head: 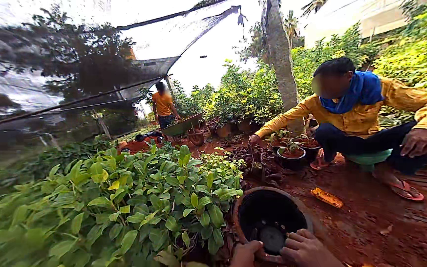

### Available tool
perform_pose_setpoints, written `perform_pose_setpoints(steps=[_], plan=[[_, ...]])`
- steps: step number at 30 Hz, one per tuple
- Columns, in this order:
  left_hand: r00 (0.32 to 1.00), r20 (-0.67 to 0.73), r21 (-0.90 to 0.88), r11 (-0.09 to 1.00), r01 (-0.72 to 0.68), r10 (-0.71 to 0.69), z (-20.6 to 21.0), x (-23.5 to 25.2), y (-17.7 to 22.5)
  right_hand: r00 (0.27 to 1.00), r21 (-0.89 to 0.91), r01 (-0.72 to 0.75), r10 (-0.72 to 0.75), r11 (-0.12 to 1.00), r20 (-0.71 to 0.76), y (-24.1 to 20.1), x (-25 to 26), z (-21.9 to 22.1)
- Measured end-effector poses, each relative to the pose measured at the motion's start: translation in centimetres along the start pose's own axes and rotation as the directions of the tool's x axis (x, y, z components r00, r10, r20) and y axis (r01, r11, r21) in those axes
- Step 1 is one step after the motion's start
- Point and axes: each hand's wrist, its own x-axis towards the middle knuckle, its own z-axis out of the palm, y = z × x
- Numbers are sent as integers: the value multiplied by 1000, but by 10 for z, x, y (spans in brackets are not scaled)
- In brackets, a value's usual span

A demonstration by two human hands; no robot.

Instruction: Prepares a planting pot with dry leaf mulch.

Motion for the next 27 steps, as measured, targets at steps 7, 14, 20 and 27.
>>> perform_pose_setpoints(steps=[7, 14, 20, 27], plan=[[974, -185, -234, 956, -175, 133, -4, 4, 41, 898, -57, -76, 44, 995, -437, 12, 46, -13], [910, -338, -365, 858, -363, 241, -46, 11, 87, 764, 342, -536, 616, 772, -193, 99, 81, 26], [865, -456, -412, 812, -414, 209, -70, 9, 99, 699, 100, -547, 388, 831, 601, 61, 98, 196], [888, -437, -428, 835, -346, 144, -73, 11, 93, 650, 217, -265, 7, 939, 760, -80, 46, 342]])
